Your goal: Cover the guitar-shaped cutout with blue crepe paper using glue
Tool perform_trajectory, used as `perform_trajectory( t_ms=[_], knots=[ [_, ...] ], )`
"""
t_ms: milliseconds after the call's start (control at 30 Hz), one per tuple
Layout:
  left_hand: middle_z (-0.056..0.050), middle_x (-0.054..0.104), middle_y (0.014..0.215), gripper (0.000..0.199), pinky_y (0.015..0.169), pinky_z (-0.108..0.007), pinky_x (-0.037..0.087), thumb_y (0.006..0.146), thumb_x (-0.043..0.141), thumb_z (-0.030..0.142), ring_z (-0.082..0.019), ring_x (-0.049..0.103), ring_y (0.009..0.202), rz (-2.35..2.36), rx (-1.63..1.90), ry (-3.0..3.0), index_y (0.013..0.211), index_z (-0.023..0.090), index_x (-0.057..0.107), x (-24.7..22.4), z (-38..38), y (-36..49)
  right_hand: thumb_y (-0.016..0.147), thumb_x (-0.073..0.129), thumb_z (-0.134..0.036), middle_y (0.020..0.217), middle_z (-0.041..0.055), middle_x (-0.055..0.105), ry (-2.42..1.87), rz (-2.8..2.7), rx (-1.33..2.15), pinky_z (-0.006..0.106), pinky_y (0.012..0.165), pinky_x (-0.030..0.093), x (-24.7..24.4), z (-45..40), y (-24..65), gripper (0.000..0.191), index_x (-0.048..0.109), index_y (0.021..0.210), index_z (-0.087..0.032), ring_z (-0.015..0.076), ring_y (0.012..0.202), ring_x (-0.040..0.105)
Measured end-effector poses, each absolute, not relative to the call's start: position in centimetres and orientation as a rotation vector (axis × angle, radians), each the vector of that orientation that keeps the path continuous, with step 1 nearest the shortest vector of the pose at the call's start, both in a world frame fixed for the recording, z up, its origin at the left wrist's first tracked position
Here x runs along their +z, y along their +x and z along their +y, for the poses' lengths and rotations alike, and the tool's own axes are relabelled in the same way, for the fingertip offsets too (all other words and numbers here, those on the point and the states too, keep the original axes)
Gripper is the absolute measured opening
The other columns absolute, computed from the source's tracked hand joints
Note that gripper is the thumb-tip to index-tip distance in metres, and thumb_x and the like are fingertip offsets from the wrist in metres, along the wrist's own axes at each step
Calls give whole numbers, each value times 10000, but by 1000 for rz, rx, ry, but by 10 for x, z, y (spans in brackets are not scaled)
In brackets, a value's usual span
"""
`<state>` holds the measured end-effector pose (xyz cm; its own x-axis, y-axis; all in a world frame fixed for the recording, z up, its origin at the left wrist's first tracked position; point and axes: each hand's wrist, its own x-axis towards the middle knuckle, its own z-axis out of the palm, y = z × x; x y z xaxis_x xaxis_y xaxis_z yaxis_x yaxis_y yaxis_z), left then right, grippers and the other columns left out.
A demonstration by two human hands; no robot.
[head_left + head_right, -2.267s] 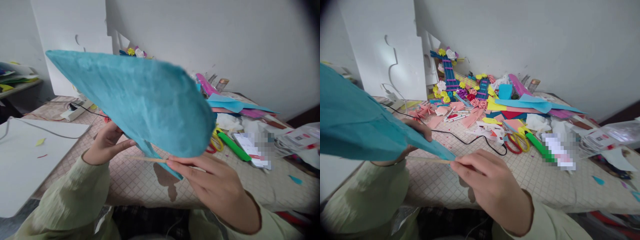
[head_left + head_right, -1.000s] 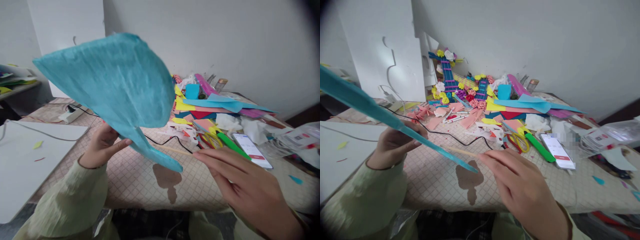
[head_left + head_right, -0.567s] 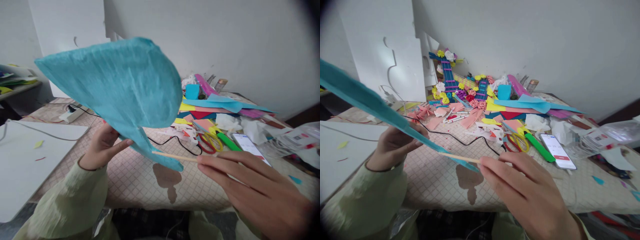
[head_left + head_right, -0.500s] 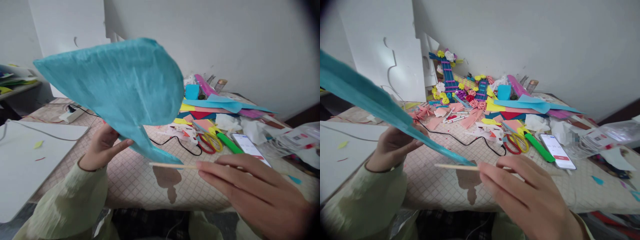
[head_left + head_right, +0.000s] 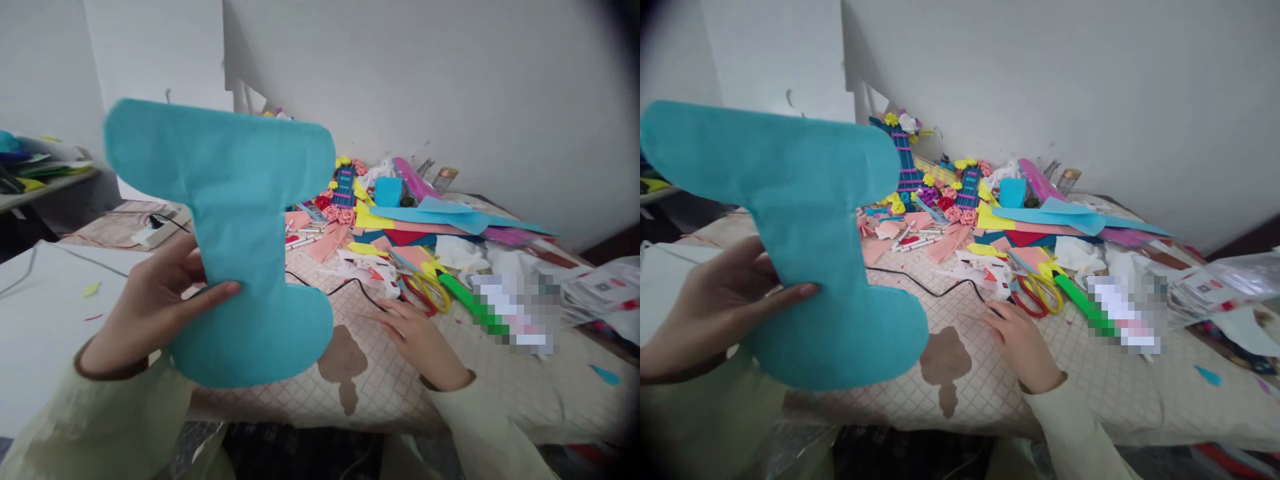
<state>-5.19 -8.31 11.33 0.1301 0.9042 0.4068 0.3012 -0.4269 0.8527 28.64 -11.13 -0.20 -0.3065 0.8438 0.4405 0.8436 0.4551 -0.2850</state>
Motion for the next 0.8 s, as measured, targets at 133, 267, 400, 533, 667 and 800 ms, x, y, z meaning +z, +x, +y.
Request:
perform_trajectory(
  t_ms=[133, 267, 400, 533, 667, 800],
  knots=[
    [-10, 686, 801, 505, 528, -242, 532, 663, 697, 333, -188, 649, 679, 1254, 1092, 1955, 1141, 263, 551, 112, -90, -42, 808, 564, -205, 888, 57, 670, -1226, -1962, 256, 324, 749, 519, 30, -114, 249, 138, 672, 894, -197, 179, 831, 623],
    [30, 680, 815, 483, 559, -210, 523, 696, 672, 329, -146, 640, 669, 1193, 1007, 2158, 1157, 319, 527, 107, -88, -34, 793, 594, -222, 832, 31, 673, -1069, -1861, 378, 291, 714, 511, 71, -113, 212, 101, 671, 859, -213, 156, 778, 621],
    [46, 675, 790, 531, 529, -184, 502, 707, 663, 322, -121, 621, 626, 1133, 1004, 2324, 1209, 339, 487, 105, -83, -33, 787, 608, -212, 788, 31, 656, -983, -1943, 351, 298, 699, 488, 79, -108, 197, 73, 677, 798, -193, 146, 749, 599],
    [40, 669, 765, 543, 524, -166, 494, 710, 662, 319, -109, 607, 602, 1079, 1041, 2361, 1224, 314, 489, 102, -81, -32, 799, 579, -165, 743, 31, 638, -992, -2037, 205, 323, 705, 451, 76, -109, 194, 99, 663, 747, -164, 146, 730, 557],
    [37, 665, 744, 540, 526, -160, 497, 700, 671, 321, -106, 606, 596, 1078, 1055, 2324, 1212, 303, 502, 100, -81, -30, 826, 512, -135, 718, 31, 623, -989, -2111, -50, 352, 720, 412, 76, -112, 191, 169, 630, 709, -165, 161, 740, 510],
    [28, 668, 773, 507, 537, -180, 509, 701, 669, 307, -118, 614, 610, 1086, 1056, 2286, 1185, 300, 518, 100, -81, -30, 833, 492, -135, 743, 41, 600, -999, -2095, -68, 351, 725, 397, 75, -116, 191, 127, 575, 739, -157, 165, 753, 491]
  ],
)
